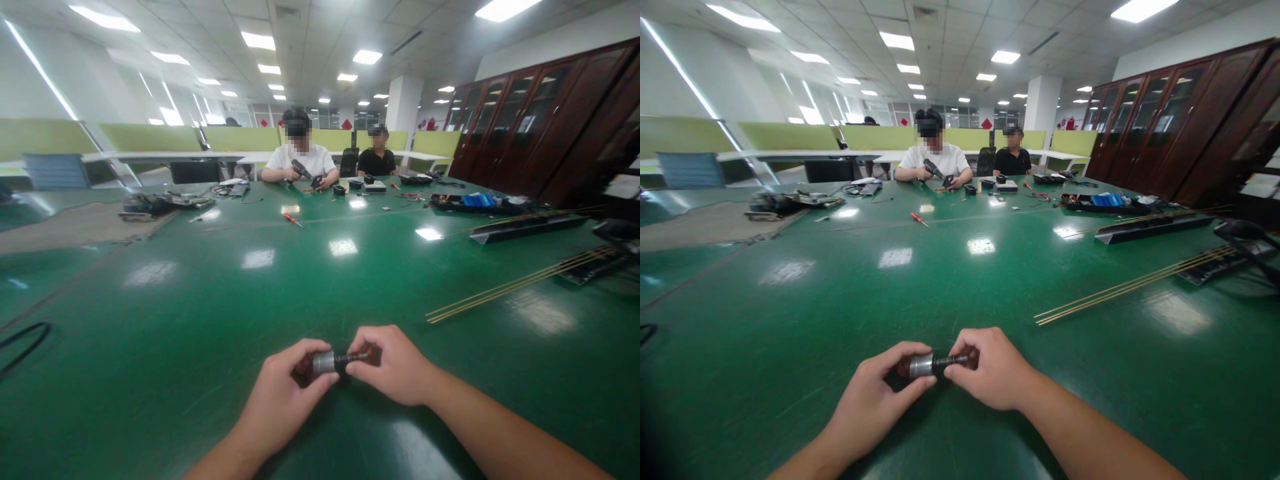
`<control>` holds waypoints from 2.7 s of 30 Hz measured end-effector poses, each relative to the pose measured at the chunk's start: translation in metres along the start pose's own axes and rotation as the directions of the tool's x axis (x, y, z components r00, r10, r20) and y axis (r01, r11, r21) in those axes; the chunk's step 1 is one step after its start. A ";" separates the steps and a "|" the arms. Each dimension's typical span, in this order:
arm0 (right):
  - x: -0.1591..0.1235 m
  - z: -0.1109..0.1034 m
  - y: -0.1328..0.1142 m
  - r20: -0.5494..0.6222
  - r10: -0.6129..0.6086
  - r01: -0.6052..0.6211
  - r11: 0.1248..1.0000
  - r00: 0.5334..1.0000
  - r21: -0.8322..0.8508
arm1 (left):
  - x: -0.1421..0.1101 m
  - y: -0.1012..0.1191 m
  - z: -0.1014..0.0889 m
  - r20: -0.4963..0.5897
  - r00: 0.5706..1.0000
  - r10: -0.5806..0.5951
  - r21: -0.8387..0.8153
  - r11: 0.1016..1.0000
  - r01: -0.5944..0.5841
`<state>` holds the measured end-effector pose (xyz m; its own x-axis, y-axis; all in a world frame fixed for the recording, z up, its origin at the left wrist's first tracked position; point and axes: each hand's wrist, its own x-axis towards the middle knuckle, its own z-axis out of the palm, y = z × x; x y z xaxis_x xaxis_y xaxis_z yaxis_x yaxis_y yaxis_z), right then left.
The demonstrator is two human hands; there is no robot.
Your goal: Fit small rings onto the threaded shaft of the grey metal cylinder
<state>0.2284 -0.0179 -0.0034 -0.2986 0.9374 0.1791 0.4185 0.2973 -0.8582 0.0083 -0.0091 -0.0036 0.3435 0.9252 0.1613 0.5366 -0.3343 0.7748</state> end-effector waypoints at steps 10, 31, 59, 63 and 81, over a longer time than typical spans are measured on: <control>0.000 -0.002 -0.001 -0.003 -0.006 0.006 1.000 1.000 -0.003 | 0.000 -0.003 0.000 0.006 1.000 0.023 0.000 1.000 -0.023; 0.000 -0.001 0.003 -0.012 0.013 -0.013 0.999 1.000 0.043 | 0.000 -0.003 -0.001 -0.025 1.000 -0.001 0.001 1.000 0.001; 0.003 -0.005 0.006 -0.021 0.025 -0.025 1.000 0.999 0.015 | 0.001 0.000 -0.003 -0.027 0.999 -0.040 -0.012 0.999 0.039; 0.003 -0.005 0.005 -0.029 0.019 -0.019 1.000 0.999 0.008 | 0.002 0.000 -0.003 -0.025 0.999 -0.038 -0.016 0.999 0.038; 0.002 -0.007 0.003 -0.041 0.019 -0.020 1.000 0.999 -0.014 | 0.003 -0.005 -0.001 -0.021 0.998 -0.051 -0.036 0.998 0.050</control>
<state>0.2347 -0.0138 -0.0021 -0.2548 0.9496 0.1826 0.4364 0.2814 -0.8546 0.0057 -0.0051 -0.0060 0.2991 0.9447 0.1347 0.5253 -0.2808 0.8033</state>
